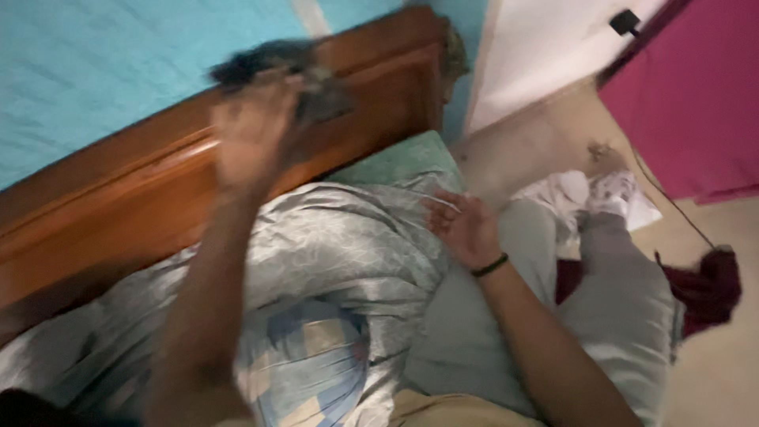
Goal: The person cleans a wooden bed headboard and a wooden chair using a dark cloth and a spray bottle. They wipe the headboard while sitting on the bed, then move to the chair, spraying and wiping the backrest and legs.
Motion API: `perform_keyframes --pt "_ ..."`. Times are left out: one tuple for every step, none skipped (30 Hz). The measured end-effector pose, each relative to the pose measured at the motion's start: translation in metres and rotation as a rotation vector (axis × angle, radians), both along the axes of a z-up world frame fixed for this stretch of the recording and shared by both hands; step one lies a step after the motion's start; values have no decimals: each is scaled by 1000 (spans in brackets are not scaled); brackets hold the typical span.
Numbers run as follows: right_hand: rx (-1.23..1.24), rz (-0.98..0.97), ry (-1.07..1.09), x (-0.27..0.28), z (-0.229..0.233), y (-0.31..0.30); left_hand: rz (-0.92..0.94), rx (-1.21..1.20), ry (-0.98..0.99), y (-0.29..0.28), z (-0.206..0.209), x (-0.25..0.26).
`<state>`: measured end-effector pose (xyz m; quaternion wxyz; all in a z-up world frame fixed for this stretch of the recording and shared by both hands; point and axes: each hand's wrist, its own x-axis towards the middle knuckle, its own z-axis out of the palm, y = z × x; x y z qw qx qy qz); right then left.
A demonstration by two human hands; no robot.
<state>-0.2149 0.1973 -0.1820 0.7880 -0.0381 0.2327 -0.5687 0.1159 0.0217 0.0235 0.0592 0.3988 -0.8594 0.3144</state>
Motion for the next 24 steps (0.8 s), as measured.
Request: perform_keyframes --pt "-1 4 11 0 -3 1 -89 -16 132 6 10 16" --pt "-10 15 20 2 -5 -2 -105 21 235 14 18 24" --pt "-19 27 29 4 -6 -3 -121 58 339 18 21 24" --pt "-24 36 37 5 -6 -5 -117 50 400 16 20 19" --pt "-29 46 45 5 -5 -6 -113 42 461 14 19 13" --pt "-36 60 52 7 -4 -7 -105 32 521 12 19 7" --pt "-23 66 58 7 -3 -7 -127 12 559 7 17 -2" --pt "-9 67 63 6 -2 -8 -156 -7 595 -3 16 -17" --pt "4 67 67 5 -1 -7 -184 -27 630 -12 14 -33" --pt "-7 58 59 4 0 -6 -210 33 656 -18 12 -50" --pt "-17 49 51 4 0 -5 -236 93 683 -24 9 -67" --pt "-32 40 42 4 1 -5 -245 88 670 -30 5 -88" --pt "-22 39 66 3 1 -5 -253 82 658 -36 -1 -113" --pt "-13 41 90 4 1 -5 -249 -38 675 -44 -9 -145" --pt "-3 42 113 4 1 -4 -244 -158 692 -52 -15 -178" --pt "4 27 119 5 0 -3 -250 -203 687 -58 -19 -206" --pt "10 11 125 6 0 -2 -255 -248 683 -62 -21 -230" --pt "16 -2 133 5 -1 -1 -179 -64 561 -63 -23 -250" --pt "16 -8 135 4 -1 1 -106 117 434 -64 -23 -261" --pt "15 -12 138 2 -1 3 -148 130 455 -64 -22 -261" --pt "15 -15 141 -1 -2 4 -190 142 475 -65 -21 -261" --pt "14 -20 129 -3 -2 4 -229 156 491 -66 -21 -258" --pt "14 -24 118 -6 -3 5 -273 120 532 -65 -21 -250" --pt "15 -31 106 -8 -3 5 -321 86 571 -64 -22 -236"
